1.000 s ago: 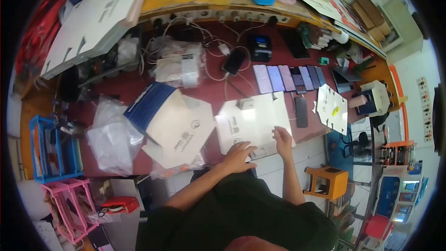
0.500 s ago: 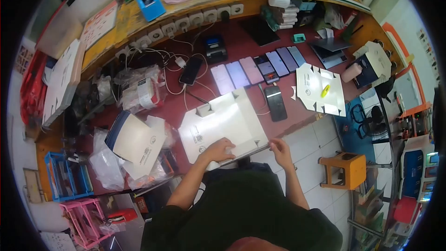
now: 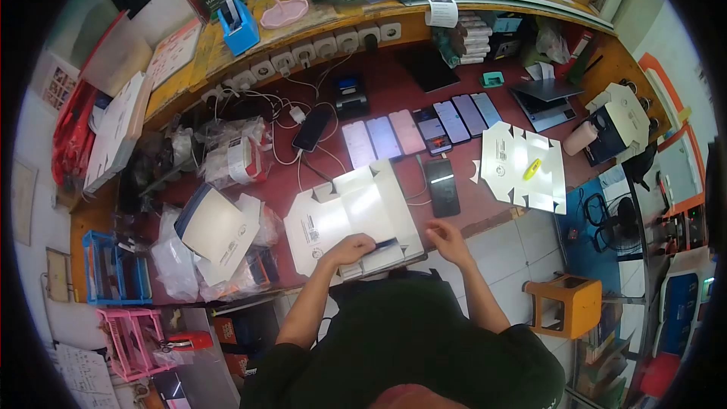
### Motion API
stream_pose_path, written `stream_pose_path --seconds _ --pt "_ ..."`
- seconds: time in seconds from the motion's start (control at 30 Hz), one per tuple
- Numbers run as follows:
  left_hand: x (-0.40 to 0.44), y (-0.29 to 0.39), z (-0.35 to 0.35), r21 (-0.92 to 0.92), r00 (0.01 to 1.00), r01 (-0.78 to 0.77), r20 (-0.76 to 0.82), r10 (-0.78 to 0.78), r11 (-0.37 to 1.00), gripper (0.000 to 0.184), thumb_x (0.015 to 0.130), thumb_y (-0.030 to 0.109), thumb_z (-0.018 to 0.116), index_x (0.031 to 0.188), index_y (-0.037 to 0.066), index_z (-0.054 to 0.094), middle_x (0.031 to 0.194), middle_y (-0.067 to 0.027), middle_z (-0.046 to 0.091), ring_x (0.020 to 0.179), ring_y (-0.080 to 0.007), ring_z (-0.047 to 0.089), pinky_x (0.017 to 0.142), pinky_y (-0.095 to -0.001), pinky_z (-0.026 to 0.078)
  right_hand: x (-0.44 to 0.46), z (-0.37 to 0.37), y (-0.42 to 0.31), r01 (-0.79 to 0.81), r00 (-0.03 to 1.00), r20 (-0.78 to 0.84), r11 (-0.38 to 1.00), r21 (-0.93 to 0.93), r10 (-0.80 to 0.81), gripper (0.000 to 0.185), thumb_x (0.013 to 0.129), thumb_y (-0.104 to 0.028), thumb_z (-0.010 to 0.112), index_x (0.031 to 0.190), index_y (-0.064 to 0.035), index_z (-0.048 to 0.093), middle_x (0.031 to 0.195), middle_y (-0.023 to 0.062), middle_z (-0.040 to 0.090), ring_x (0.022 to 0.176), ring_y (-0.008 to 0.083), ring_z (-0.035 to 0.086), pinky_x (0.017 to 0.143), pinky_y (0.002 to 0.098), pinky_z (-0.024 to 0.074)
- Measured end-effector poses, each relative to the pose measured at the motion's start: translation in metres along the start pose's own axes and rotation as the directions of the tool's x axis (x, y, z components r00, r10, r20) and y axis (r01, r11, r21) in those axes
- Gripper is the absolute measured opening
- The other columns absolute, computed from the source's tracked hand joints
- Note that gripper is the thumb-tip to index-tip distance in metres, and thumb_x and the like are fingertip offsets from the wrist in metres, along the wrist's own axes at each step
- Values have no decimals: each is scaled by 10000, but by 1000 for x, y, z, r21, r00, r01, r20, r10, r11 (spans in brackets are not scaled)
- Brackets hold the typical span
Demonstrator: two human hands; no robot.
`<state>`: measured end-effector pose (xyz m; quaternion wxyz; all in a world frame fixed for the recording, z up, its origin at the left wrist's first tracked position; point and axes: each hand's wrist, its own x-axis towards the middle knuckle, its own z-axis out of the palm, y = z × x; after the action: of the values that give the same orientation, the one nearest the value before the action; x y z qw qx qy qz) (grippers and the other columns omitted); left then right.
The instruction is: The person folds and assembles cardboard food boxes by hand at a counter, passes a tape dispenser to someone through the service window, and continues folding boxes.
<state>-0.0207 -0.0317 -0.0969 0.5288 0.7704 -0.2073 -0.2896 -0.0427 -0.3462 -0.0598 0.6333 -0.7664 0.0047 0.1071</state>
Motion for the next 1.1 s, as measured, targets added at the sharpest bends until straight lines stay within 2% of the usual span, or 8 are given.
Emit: stream_pose_path --seconds 0.27,0.43,0.63,0.77,0.83,0.97,1.03,1.1 --pt "-32 110 -14 163 899 121 -435 -39 979 233 864 234 642 921 10 672 683 -107 619 579 -161 505 567 -308 422 -10 7 -78 375 918 189 919 -119 -350 338 794 -136 705 1123 -94 639 1289 119 507 1155 291 499 990 419 379" --pt "-54 178 -24 205 860 70 -508 45 976 211 854 212 645 911 11 682 724 -130 647 556 -182 539 538 -289 419 9 27 -122 769 610 86 563 -304 -787 212 728 -55 729 928 -94 673 997 70 631 994 261 574 975 431 379" --pt "-87 243 -21 363 735 -9 -629 253 932 183 865 164 617 898 -8 671 753 -143 654 571 -232 569 538 -291 426 -4 55 -185 787 576 -121 589 -184 -808 245 681 -14 749 902 -88 676 830 36 620 792 214 583 867 401 441" --pt "-109 245 -21 298 784 -34 -584 211 954 185 889 160 594 912 -12 657 701 -112 628 559 -179 558 529 -283 418 -16 63 -209 866 424 -42 419 -272 -905 243 679 -34 753 898 -108 680 799 21 597 732 215 555 729 369 433" --pt "-119 239 -17 75 892 143 -441 -95 987 194 919 167 567 931 -8 650 657 -40 585 575 -104 535 523 -270 410 -24 70 -200 898 409 149 368 -240 -900 200 695 -55 744 875 -120 686 808 13 585 726 218 541 661 361 386" --pt "-127 198 -8 -134 940 192 -259 -221 972 196 943 132 538 990 -13 662 686 13 578 644 -51 498 551 -237 410 -39 90 -180 875 480 349 470 -117 -805 150 729 -110 720 866 -153 675 865 0 563 815 220 506 721 362 376" --pt "-130 198 -15 -123 963 193 -165 -212 973 231 945 117 559 1093 -41 641 955 -47 671 873 -88 570 782 -241 459 -38 92 -174 849 511 397 519 -96 -763 198 745 -153 720 938 -174 681 909 15 559 836 236 498 731 368 378" --pt "-130 181 -17 -229 958 174 -186 -218 958 231 940 109 567 1102 -39 640 970 -50 667 879 -95 571 784 -242 460 -40 90 -183 818 558 397 563 -117 -728 335 754 -211 725 1081 -184 656 968 51 548 882 262 499 775 383 389"
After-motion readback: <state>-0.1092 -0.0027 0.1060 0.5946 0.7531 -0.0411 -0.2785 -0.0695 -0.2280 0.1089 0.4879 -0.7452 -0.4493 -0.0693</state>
